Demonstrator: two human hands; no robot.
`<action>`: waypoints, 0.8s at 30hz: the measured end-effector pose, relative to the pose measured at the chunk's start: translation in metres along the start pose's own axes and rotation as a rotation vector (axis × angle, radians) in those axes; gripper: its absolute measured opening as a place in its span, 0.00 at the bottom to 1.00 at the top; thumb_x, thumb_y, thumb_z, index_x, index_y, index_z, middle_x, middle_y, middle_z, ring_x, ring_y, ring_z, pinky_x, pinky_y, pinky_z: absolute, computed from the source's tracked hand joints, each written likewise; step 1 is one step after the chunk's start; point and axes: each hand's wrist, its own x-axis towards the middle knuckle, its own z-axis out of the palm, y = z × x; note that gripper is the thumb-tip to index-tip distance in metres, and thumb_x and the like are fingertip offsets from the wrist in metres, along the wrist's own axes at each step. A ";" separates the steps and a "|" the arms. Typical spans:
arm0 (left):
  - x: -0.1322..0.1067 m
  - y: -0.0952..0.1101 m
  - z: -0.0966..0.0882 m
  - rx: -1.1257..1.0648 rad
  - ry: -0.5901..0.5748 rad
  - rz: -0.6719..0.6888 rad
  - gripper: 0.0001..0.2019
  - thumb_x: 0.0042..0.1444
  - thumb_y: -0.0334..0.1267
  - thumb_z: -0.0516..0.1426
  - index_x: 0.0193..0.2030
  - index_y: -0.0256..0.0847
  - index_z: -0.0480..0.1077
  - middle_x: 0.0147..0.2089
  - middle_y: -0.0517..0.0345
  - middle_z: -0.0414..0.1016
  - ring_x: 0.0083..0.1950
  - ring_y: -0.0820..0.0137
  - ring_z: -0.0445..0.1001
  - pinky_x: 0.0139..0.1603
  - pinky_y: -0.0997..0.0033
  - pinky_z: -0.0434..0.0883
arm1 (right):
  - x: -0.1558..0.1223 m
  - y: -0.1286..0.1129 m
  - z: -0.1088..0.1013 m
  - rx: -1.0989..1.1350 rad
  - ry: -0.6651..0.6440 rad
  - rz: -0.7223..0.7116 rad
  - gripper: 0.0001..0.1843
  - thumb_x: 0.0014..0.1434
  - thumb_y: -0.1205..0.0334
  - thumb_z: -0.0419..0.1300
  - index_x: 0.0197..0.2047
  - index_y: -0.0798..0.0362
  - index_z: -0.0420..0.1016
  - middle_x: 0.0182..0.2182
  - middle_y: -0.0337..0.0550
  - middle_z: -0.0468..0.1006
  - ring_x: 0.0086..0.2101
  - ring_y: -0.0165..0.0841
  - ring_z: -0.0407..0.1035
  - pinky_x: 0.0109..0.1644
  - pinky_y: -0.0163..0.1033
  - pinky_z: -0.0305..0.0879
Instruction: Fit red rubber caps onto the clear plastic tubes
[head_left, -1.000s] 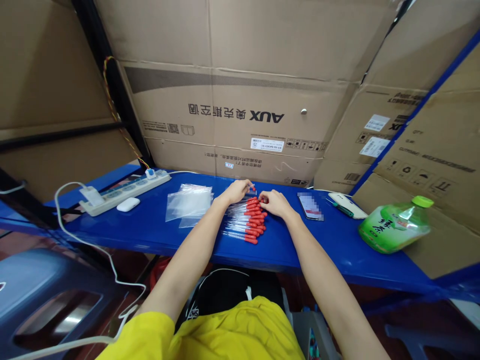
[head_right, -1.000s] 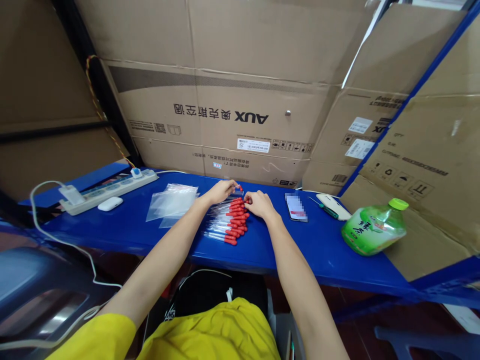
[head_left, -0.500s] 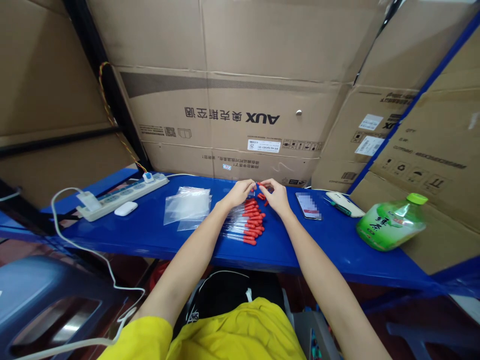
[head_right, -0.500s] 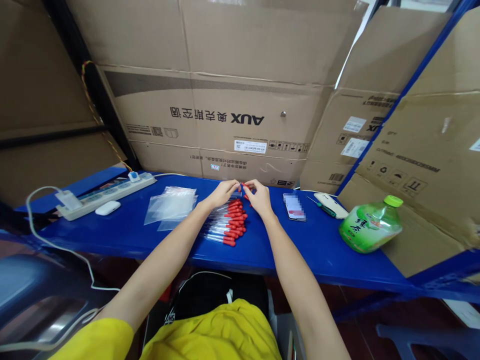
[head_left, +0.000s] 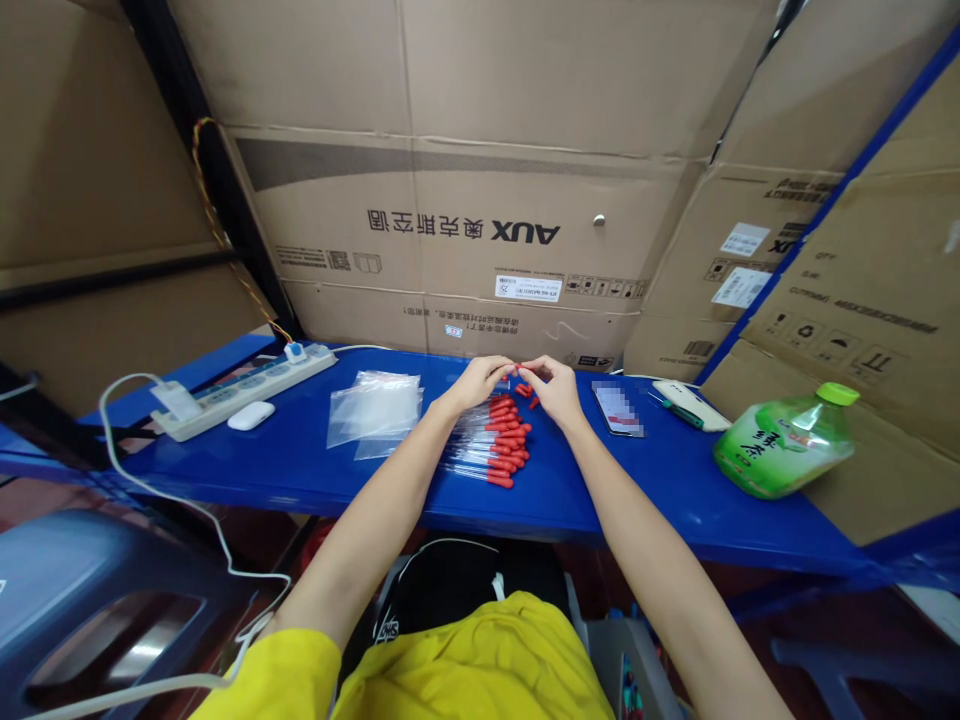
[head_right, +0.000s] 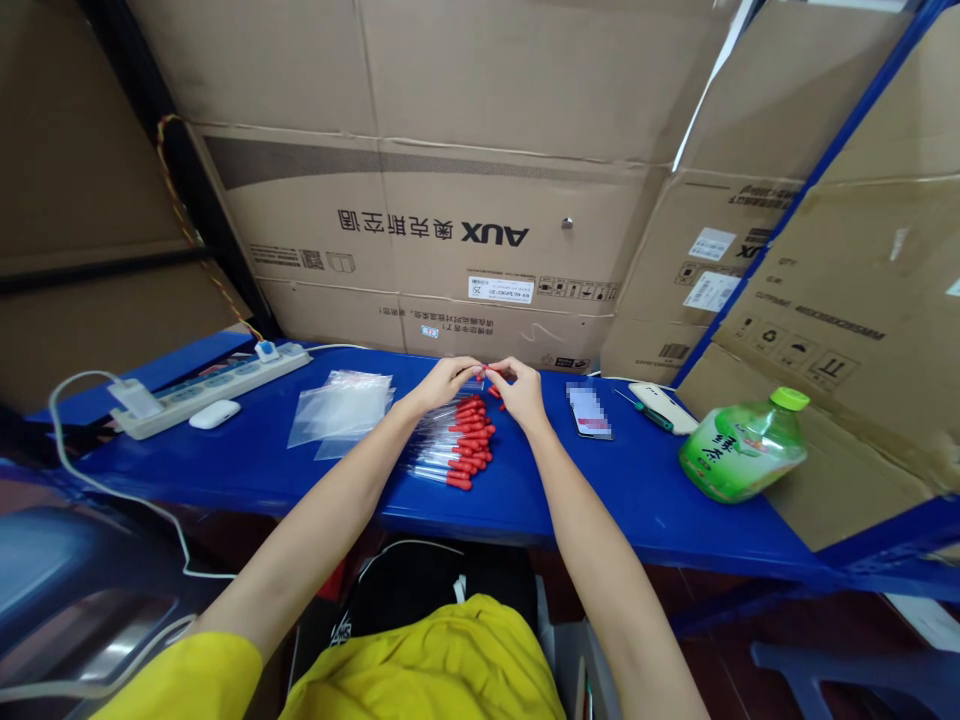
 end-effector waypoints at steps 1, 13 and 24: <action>0.000 0.000 0.000 0.002 0.000 0.000 0.20 0.71 0.47 0.49 0.43 0.35 0.77 0.44 0.48 0.82 0.43 0.64 0.77 0.48 0.68 0.70 | 0.000 0.000 0.000 0.005 -0.005 0.005 0.18 0.57 0.45 0.66 0.38 0.52 0.80 0.36 0.48 0.85 0.37 0.41 0.79 0.44 0.44 0.75; 0.001 0.001 0.001 -0.025 -0.040 0.000 0.20 0.71 0.46 0.50 0.43 0.34 0.78 0.43 0.49 0.82 0.43 0.64 0.78 0.51 0.68 0.71 | 0.000 -0.001 -0.003 -0.026 -0.014 -0.008 0.16 0.59 0.47 0.64 0.37 0.52 0.79 0.36 0.48 0.85 0.36 0.41 0.79 0.45 0.44 0.75; -0.001 -0.008 0.004 0.048 -0.081 0.004 0.21 0.71 0.47 0.50 0.43 0.34 0.79 0.43 0.48 0.83 0.43 0.64 0.78 0.48 0.68 0.70 | -0.003 -0.006 -0.002 -0.131 -0.039 -0.045 0.14 0.60 0.48 0.62 0.38 0.51 0.79 0.35 0.46 0.84 0.36 0.40 0.79 0.45 0.43 0.74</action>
